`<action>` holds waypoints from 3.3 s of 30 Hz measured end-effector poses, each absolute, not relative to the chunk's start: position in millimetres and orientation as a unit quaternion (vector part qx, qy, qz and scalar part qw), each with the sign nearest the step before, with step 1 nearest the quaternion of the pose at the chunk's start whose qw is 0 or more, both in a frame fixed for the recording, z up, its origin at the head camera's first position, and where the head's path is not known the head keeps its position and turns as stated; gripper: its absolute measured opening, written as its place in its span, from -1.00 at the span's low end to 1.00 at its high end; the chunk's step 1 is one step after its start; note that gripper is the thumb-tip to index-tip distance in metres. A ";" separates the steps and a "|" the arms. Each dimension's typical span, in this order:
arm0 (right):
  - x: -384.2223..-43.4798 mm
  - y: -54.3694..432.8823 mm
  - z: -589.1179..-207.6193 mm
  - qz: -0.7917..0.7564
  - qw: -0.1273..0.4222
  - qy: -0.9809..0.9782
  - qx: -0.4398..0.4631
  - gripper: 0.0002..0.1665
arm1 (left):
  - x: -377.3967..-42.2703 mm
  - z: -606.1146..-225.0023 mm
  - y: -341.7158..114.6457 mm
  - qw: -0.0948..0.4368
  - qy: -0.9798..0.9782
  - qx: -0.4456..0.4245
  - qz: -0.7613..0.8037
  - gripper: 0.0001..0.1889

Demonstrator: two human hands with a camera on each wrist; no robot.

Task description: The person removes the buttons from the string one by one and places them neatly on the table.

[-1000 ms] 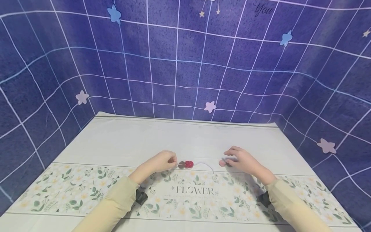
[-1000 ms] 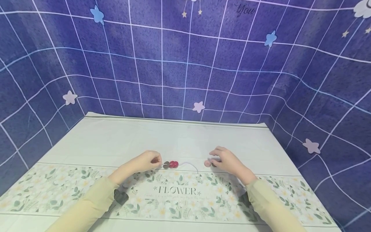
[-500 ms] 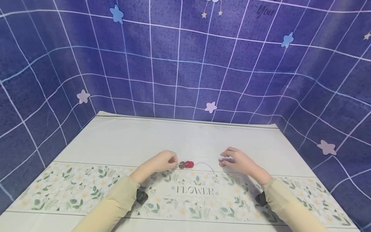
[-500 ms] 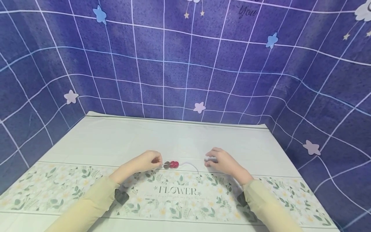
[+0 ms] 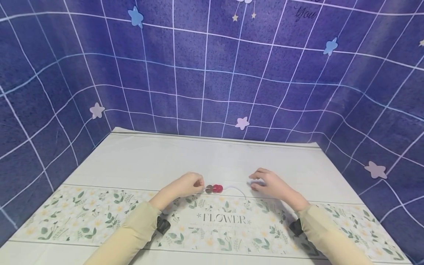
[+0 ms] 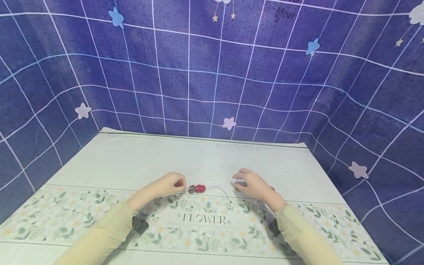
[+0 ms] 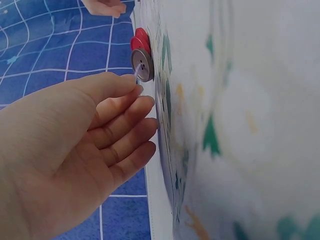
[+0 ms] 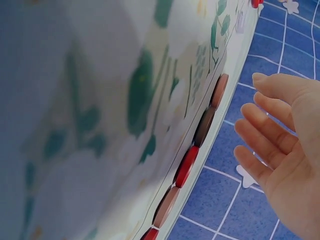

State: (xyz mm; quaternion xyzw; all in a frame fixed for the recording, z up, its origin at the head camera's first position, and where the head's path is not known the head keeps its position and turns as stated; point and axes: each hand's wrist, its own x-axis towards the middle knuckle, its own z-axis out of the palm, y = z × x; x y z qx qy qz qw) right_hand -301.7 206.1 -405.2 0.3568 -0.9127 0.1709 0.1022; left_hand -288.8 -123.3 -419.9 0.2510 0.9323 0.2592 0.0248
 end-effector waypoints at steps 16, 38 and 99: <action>-303.4 196.5 -403.5 0.162 0.093 -0.910 0.370 -0.70 | -289.4 -423.1 -124.3 0.020 0.932 0.255 0.258 -0.93; -305.4 179.3 -403.4 0.170 0.106 -0.892 0.406 -0.72 | -291.3 -424.3 -124.0 0.015 0.931 0.260 0.255 -0.92; -307.2 136.0 -401.9 0.185 0.061 -0.870 0.454 -0.68 | -290.5 -421.4 -120.9 0.023 0.932 0.259 0.251 -0.94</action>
